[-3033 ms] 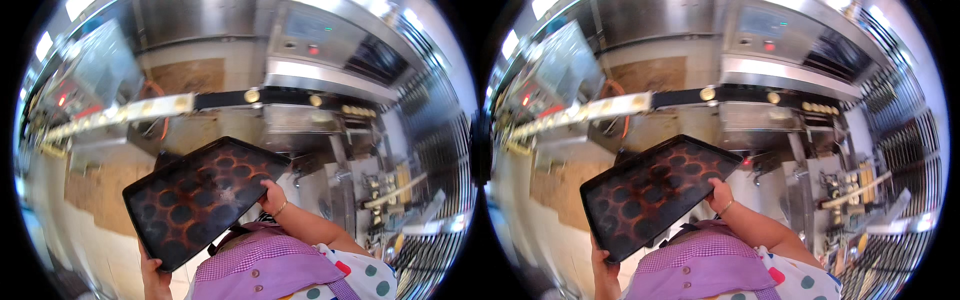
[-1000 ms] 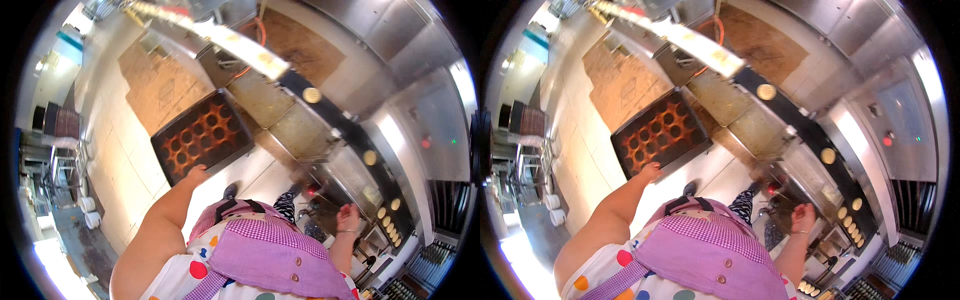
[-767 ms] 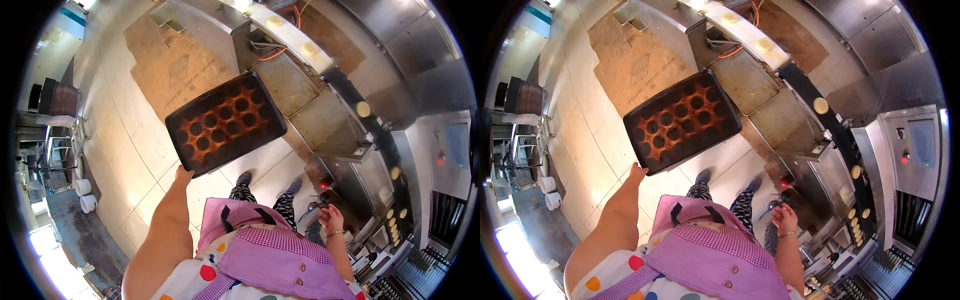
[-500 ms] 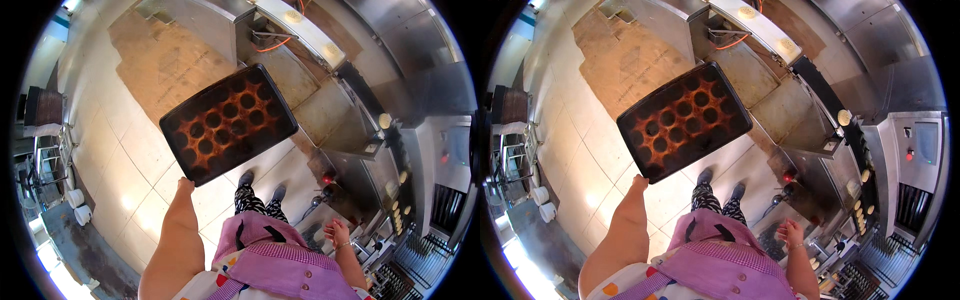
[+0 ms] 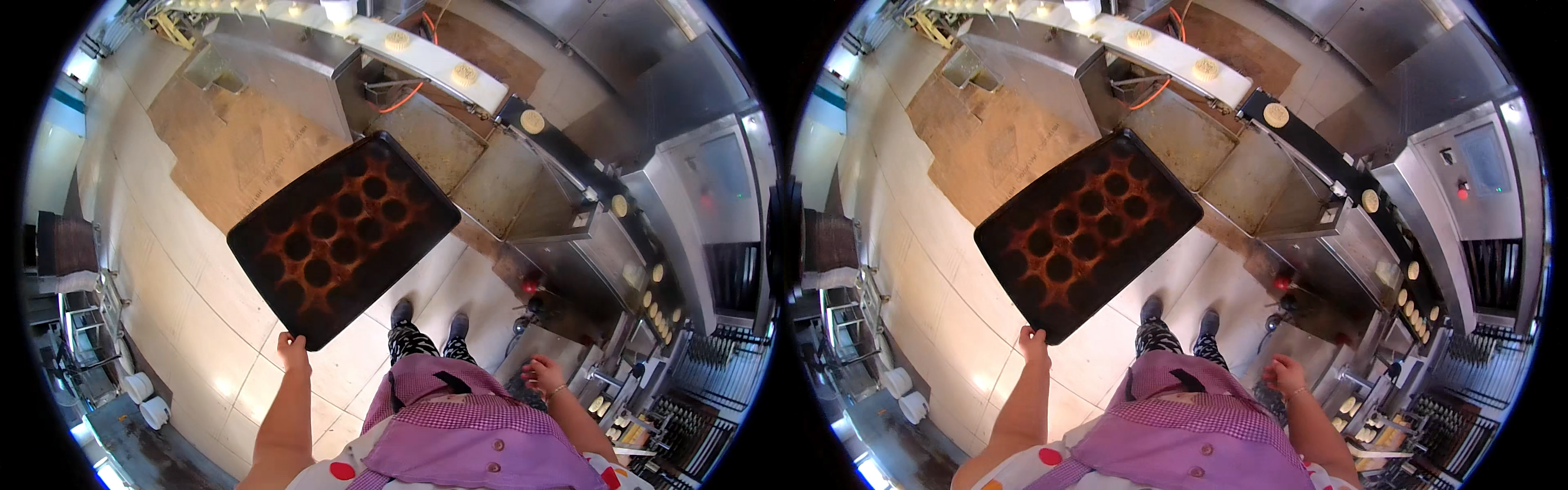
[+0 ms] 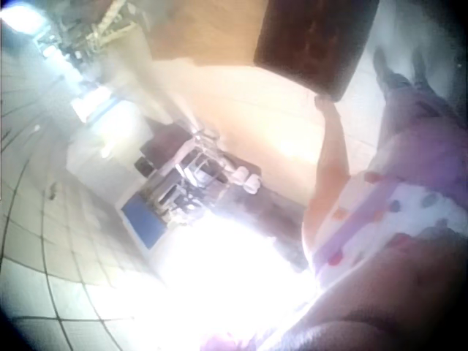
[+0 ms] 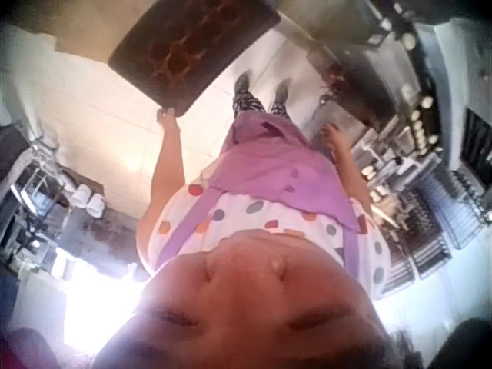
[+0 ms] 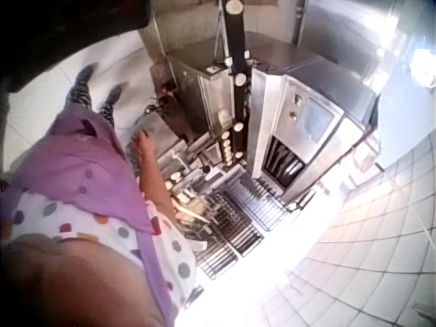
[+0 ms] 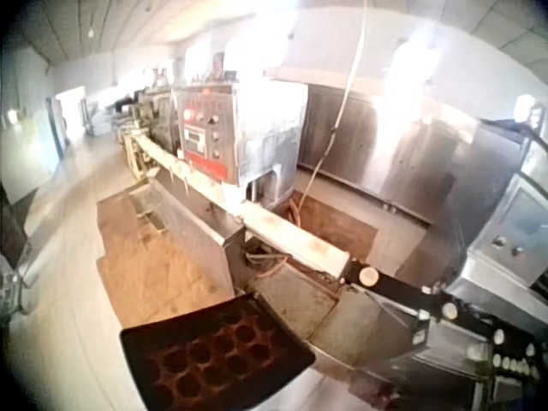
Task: The person applies a liquid glaze to patterned pastries on a tray using a brush and then slides the tray into an industrial oven.
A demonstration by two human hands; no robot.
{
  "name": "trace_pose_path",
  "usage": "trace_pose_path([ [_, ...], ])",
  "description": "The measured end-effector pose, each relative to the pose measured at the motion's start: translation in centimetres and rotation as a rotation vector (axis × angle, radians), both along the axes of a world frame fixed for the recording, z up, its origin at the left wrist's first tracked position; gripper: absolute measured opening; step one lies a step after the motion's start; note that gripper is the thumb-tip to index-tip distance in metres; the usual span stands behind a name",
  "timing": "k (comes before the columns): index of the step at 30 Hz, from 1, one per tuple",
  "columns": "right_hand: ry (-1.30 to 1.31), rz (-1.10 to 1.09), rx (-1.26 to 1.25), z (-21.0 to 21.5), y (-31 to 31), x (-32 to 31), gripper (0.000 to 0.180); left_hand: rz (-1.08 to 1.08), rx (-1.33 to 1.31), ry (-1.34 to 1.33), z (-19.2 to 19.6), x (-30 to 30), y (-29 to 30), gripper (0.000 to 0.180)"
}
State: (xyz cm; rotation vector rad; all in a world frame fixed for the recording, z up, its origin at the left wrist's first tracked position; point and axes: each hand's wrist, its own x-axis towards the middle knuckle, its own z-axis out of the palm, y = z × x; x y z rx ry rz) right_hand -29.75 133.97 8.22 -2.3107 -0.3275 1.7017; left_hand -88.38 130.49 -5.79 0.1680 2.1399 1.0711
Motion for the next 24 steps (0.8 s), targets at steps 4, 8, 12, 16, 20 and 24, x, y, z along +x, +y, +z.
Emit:
trace_pose_path([
  [4,0.121,0.083,0.045,-0.6,1.7,-3.2,0.033,-0.005,0.612,-0.236,17.7,6.7,8.0,0.078],
  [8,0.309,0.267,0.171,-0.7,6.9,-10.0,0.036,-0.301,0.776,-0.463,26.8,9.3,13.8,0.098],
  [12,0.617,-0.150,0.328,3.6,11.1,-15.5,0.050,-0.277,0.592,-0.488,35.6,12.5,15.2,0.092],
  [16,0.941,-0.677,0.445,7.3,12.8,-11.9,0.055,-0.534,0.702,-0.666,40.9,13.7,13.7,0.086],
  [20,0.740,-0.909,0.737,11.2,7.4,-6.3,0.031,-0.631,0.602,-0.799,43.0,15.7,12.9,0.083],
  [24,0.369,-1.100,1.058,15.8,0.9,0.9,0.030,-0.811,0.526,-0.974,43.4,24.5,16.0,0.095],
])
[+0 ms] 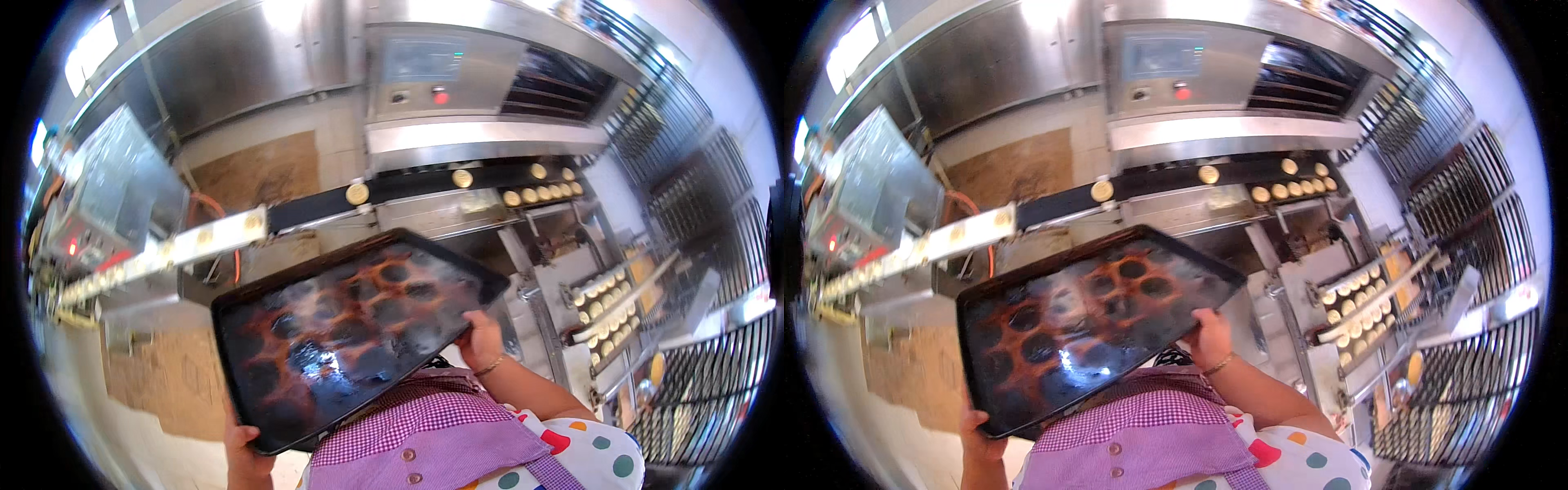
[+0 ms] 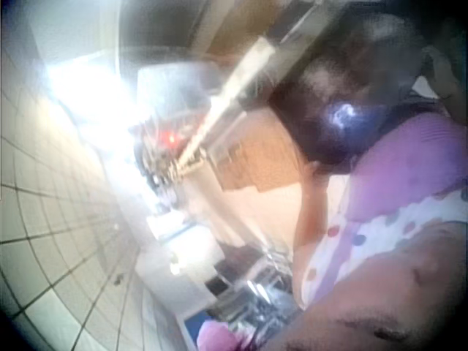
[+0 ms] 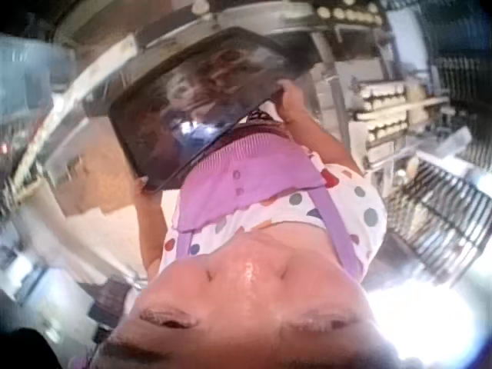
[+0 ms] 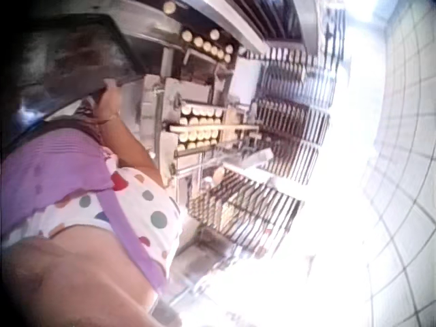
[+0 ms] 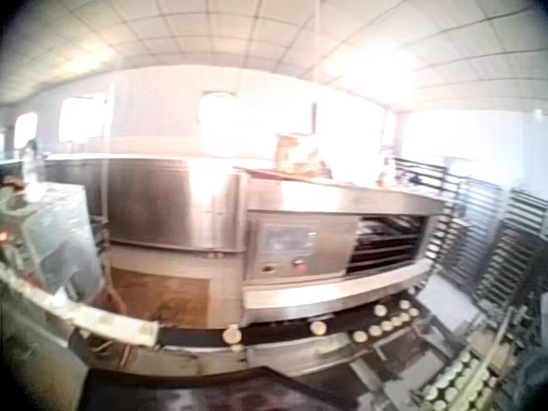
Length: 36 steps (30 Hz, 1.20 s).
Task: The person applies a liquid glaze to patterned pastries on a tray using a brush and then slides the tray into an industrial oven.
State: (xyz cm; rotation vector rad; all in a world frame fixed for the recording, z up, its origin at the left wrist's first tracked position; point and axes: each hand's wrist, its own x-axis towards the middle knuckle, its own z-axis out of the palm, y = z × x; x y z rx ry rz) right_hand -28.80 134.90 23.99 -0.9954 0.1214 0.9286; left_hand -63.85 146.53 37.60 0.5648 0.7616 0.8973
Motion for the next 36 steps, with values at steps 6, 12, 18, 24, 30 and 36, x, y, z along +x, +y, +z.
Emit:
trace_pose_path([
  [6,-0.617,-0.710,0.073,7.8,-4.3,10.4,0.047,-0.561,0.022,-0.163,-1.1,21.8,3.6,0.103],
  [12,-0.790,-1.036,0.214,9.4,-3.6,25.2,0.068,-0.951,0.292,-0.228,-1.0,47.2,6.0,0.101],
  [18,-0.883,-1.164,0.229,11.9,-3.1,42.0,0.065,-1.155,0.421,-0.243,1.4,66.3,8.3,0.097],
  [24,-0.927,-1.067,0.321,13.5,1.8,56.8,0.064,-1.074,0.553,-0.176,3.1,77.4,13.0,0.091],
  [30,-0.715,-0.869,0.120,14.4,12.8,67.8,0.061,-0.933,0.725,-0.038,1.9,82.6,17.6,0.077],
  [36,-0.563,-0.708,0.144,14.5,26.4,70.8,0.094,-1.015,1.100,0.355,-2.6,73.3,20.6,0.073],
])
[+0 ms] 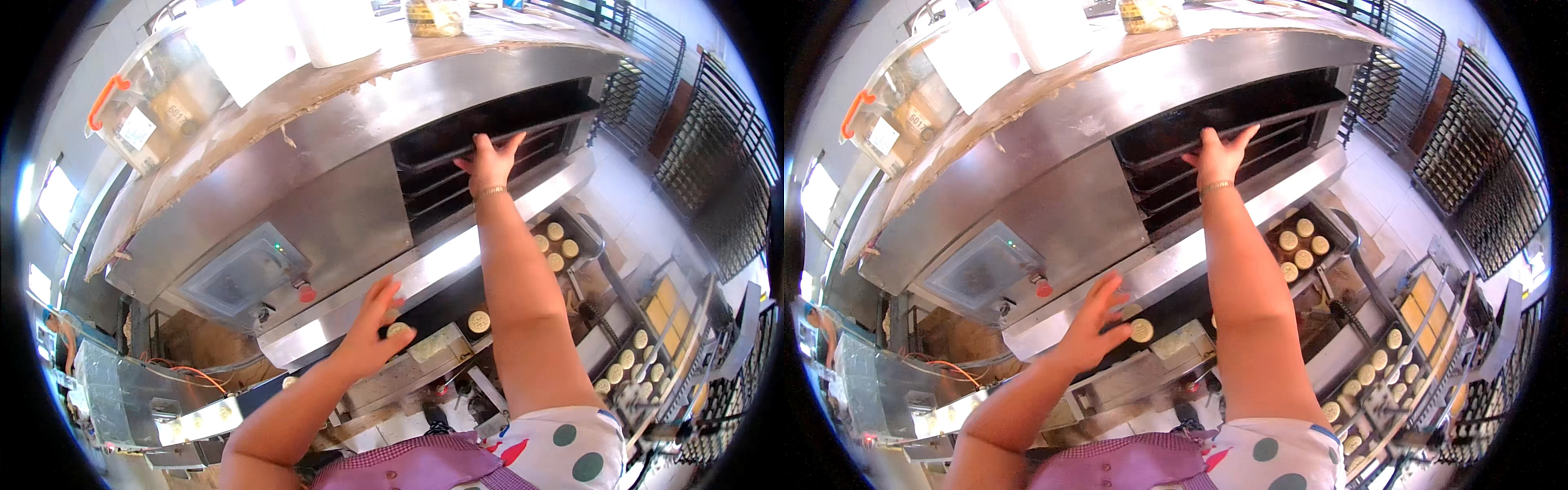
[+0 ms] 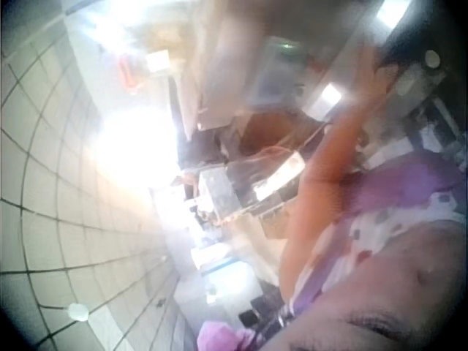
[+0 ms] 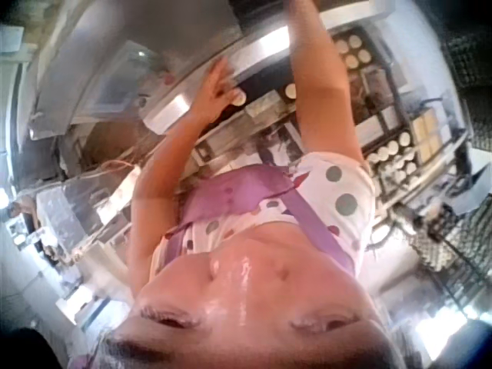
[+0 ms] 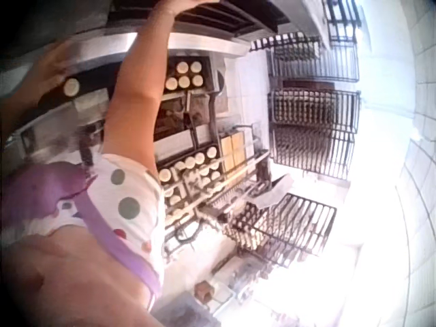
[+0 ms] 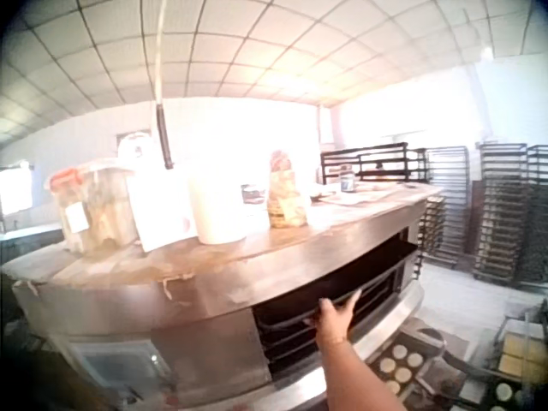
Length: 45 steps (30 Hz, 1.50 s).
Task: The person applies a liquid glaze to patterned pastries on a tray using a brush and then slides the tray into an industrial oven.
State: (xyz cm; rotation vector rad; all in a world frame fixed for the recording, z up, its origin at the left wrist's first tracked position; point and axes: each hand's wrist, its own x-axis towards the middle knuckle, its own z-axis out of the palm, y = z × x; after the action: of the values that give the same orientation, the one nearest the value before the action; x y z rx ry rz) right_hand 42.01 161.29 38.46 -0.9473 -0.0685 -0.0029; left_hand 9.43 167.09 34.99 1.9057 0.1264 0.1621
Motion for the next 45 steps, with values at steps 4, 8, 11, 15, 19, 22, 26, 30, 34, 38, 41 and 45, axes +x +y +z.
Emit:
trace_pose_path([
  [4,0.057,0.237,-0.052,0.7,3.1,3.9,0.092,0.148,0.009,0.089,-1.7,-6.9,1.9,0.070],
  [8,0.077,0.451,-0.228,0.0,2.0,5.4,0.084,0.248,-0.043,0.146,-3.2,-11.3,1.6,0.063],
  [11,0.009,0.534,-0.298,-0.4,-0.3,0.4,0.073,0.290,-0.107,0.117,-4.4,-13.5,0.1,0.052],
  [15,-0.022,0.718,-0.286,-7.4,-3.5,-10.4,0.064,0.223,-0.171,0.187,-5.8,-16.7,-3.8,0.034],
  [19,0.259,0.928,-0.437,-16.1,-10.0,-28.4,0.044,0.080,-0.099,0.286,-4.6,-22.2,-8.6,0.027],
  [22,0.365,1.047,-0.627,-22.6,-17.0,-40.2,0.039,-0.023,-0.041,0.336,-6.2,-27.9,-11.6,0.026],
  [26,0.467,1.046,-0.762,-25.3,-26.0,-52.9,0.036,0.134,-0.031,0.255,-8.9,-36.4,-15.8,0.023],
  [30,0.548,0.948,-0.858,-25.0,-34.4,-61.8,0.031,0.194,0.062,0.243,-16.4,-45.2,-18.1,0.015],
  [34,0.478,0.961,-0.923,-23.4,-41.0,-69.0,0.032,0.227,0.257,0.509,-21.6,-55.1,-21.9,0.013],
  [38,0.271,0.874,-0.996,-22.7,-47.9,-73.9,0.031,0.101,0.210,0.766,-29.9,-65.3,-25.8,0.018],
  [41,0.228,0.825,-1.121,-21.3,-52.9,-76.2,0.028,-0.004,0.287,0.933,-34.6,-69.9,-29.4,0.021],
  [45,-0.006,0.611,-1.242,-22.1,-62.2,-79.9,0.026,-0.123,0.399,0.950,-38.7,-71.0,-34.1,0.024],
])
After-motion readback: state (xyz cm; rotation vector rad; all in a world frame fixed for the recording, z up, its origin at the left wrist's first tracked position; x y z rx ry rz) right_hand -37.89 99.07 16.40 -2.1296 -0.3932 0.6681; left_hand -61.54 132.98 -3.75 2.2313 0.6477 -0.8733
